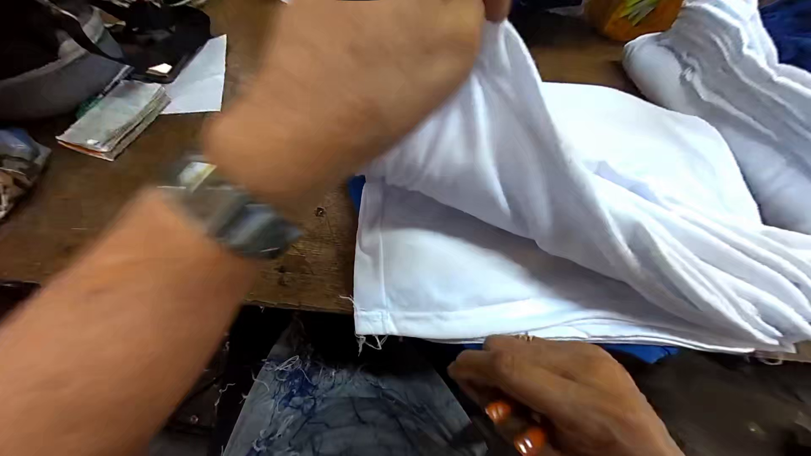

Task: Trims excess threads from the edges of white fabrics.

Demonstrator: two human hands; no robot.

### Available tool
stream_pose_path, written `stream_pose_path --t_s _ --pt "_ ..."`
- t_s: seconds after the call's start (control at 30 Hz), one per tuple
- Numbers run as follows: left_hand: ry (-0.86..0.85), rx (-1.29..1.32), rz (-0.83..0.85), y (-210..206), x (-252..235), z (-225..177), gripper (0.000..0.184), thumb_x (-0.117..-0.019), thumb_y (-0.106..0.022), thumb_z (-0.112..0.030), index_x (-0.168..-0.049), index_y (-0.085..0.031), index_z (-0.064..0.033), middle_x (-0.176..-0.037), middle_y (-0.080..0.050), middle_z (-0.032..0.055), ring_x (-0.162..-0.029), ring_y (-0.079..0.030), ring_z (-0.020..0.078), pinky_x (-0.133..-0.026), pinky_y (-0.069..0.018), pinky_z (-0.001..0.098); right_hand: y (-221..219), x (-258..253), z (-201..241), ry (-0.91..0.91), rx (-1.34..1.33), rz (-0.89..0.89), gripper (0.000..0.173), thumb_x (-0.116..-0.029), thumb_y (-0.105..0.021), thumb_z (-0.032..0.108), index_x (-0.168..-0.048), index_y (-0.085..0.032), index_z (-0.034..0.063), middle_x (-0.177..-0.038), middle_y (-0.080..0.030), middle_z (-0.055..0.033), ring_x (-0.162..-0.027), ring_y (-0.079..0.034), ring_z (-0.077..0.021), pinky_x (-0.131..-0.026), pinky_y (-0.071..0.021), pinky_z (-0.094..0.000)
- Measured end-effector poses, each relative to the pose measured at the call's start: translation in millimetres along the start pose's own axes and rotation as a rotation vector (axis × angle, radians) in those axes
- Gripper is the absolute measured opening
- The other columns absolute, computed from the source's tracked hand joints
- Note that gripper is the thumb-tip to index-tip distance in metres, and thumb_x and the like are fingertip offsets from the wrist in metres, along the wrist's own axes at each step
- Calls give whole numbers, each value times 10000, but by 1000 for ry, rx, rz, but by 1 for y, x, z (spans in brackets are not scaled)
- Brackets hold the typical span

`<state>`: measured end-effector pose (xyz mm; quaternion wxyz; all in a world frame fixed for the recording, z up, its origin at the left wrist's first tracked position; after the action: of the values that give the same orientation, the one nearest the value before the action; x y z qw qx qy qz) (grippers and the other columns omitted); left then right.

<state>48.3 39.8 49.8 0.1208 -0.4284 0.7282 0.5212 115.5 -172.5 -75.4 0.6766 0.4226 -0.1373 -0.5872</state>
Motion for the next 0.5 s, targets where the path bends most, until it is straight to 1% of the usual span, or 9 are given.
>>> stream_pose_path --t_s 0.07,0.1,0.13,0.2,0.27,0.37,0.43,0.47,0.5 --pt "-48 -43 20 -52 2 15 208 -970 -581 -130 -1100 -730 -64 -1110 -709 109 -1008 -687 185 -878 -547 369 -12 2 -2 -31 36 97 269 -1038 -495 199 -1155 -718 103 -838 -700 -37 -705 -650 -149 -584 -521 -339" --pt "-46 -13 40 -80 12 30 271 -995 -548 -140 -1197 -690 -27 -1266 -635 183 -1109 -660 262 -925 -546 414 -23 4 1 -44 2 196 285 -1027 -490 173 -1180 -717 94 -855 -716 -56 -721 -680 -190 -596 -546 -399" --pt "-17 45 11 -98 24 48 316 -1022 -521 -157 -1241 -677 8 -1339 -602 224 -1165 -643 302 -966 -530 432 -36 9 7 -44 -49 295 282 -1009 -501 149 -1172 -722 85 -853 -719 -77 -731 -697 -231 -602 -553 -450" --pt "85 131 -69 -95 36 73 399 -1053 -513 -216 -1352 -591 37 -1392 -553 239 -1220 -618 270 -1038 -517 375 -54 16 16 1 -153 391 242 -1013 -514 151 -1098 -728 77 -849 -707 -98 -752 -695 -267 -622 -538 -467" --pt "128 121 -128 -74 48 81 452 -1038 -535 -235 -1422 -540 3 -1428 -499 244 -1232 -585 265 -1003 -519 357 -47 17 21 30 -223 291 231 -1021 -525 159 -1070 -732 69 -856 -710 -93 -763 -687 -235 -644 -540 -418" --pt "-22 76 -175 -35 85 53 387 -1008 -576 -206 -1290 -579 59 -1326 -525 258 -1180 -563 284 -915 -523 359 -8 6 12 19 -266 -53 264 -1072 -500 194 -1152 -714 62 -882 -693 -45 -751 -637 -97 -671 -549 -257" --pt "-89 97 -15 -32 137 21 390 -984 -623 -276 -1211 -594 40 -1311 -541 237 -1231 -544 294 -993 -494 418 13 1 1 -41 -230 -220 248 -1076 -507 224 -1198 -690 111 -867 -656 40 -705 -572 16 -628 -508 -147" --pt "-94 108 100 -41 176 9 333 -972 -648 -282 -1152 -628 -3 -1268 -586 201 -1225 -562 291 -1017 -493 450 19 -1 -3 -66 -204 -262 233 -1053 -526 218 -1186 -694 126 -831 -633 73 -671 -542 40 -589 -481 -129" --pt "-117 119 232 -52 218 -1 223 -968 -639 -258 -1066 -667 -59 -1157 -633 144 -1135 -601 270 -963 -516 455 22 -2 -6 -74 -181 -275 205 -1020 -560 204 -1138 -709 127 -808 -630 91 -652 -536 50 -567 -473 -122"
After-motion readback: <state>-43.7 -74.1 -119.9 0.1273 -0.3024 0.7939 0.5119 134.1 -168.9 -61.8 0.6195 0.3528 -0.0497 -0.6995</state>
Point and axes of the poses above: each hand's wrist, its own x-axis away from the middle knuckle, its own y-axis out of the back of the hand, z = x × y, the point moved 8 cm from there along -x, towards the middle knuckle
